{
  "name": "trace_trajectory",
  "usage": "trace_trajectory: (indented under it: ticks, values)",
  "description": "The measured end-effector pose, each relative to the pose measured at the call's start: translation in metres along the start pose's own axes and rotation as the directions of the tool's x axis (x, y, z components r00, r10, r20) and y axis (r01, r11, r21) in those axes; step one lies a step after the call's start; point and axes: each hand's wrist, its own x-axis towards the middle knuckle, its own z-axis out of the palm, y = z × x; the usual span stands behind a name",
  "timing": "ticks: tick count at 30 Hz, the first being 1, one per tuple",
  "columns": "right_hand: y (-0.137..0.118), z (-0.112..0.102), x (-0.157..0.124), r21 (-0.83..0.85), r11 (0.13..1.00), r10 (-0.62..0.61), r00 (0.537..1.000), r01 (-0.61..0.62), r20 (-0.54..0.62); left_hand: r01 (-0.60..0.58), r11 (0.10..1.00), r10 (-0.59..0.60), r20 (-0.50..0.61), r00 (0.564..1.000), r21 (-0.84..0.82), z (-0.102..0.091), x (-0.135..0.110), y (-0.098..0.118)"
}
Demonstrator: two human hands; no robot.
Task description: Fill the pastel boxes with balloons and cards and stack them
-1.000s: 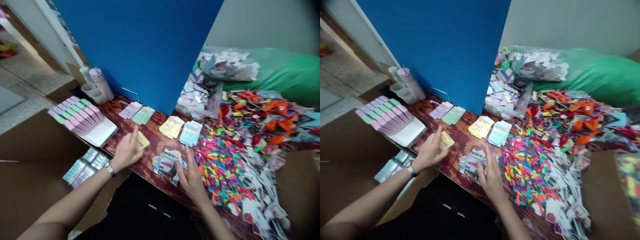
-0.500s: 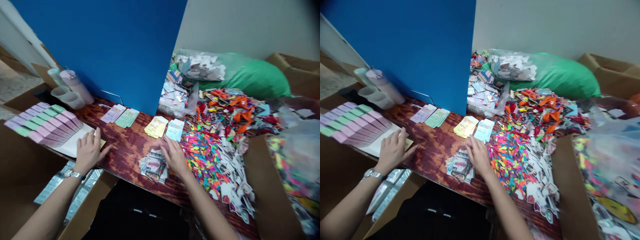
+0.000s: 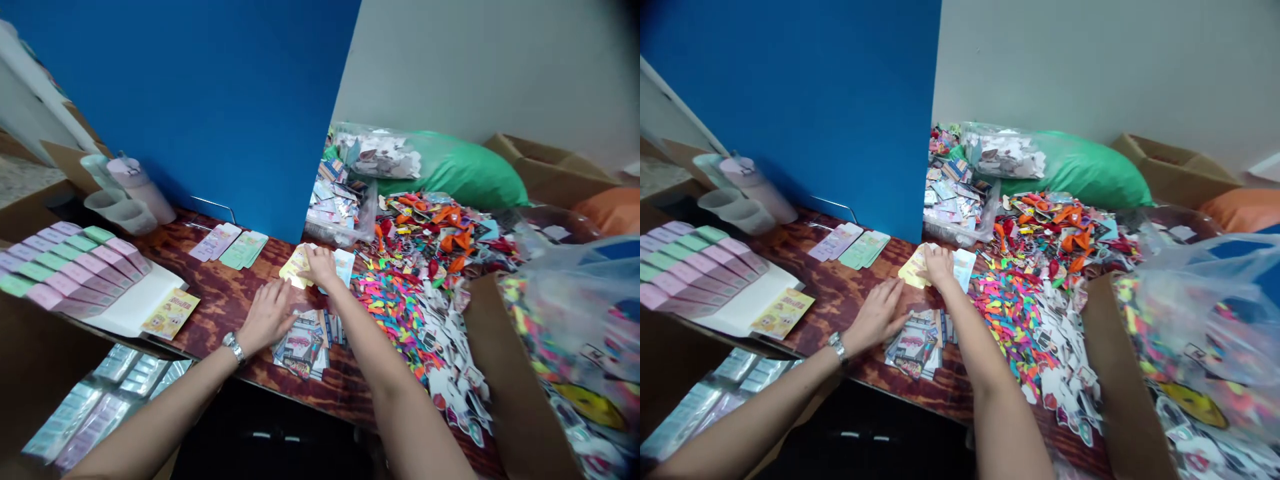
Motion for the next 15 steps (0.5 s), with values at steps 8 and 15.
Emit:
trace_trajectory:
  ticks: [8, 15]
  values:
    - [-0.026, -0.037, -0.073, 0.342, 0.931, -0.014, 0.951, 0.125, -0.310, 0.106, 0.994, -0.104, -0.173, 0.979, 0.001, -0.008, 0.042, 0.011]
    - [-0.039, -0.035, -0.139, 0.378, 0.909, 0.085, 0.809, 0.176, -0.582, 0.229, 0.936, -0.274, -0.143, 0.951, -0.269, -0.017, 0.027, 0.033]
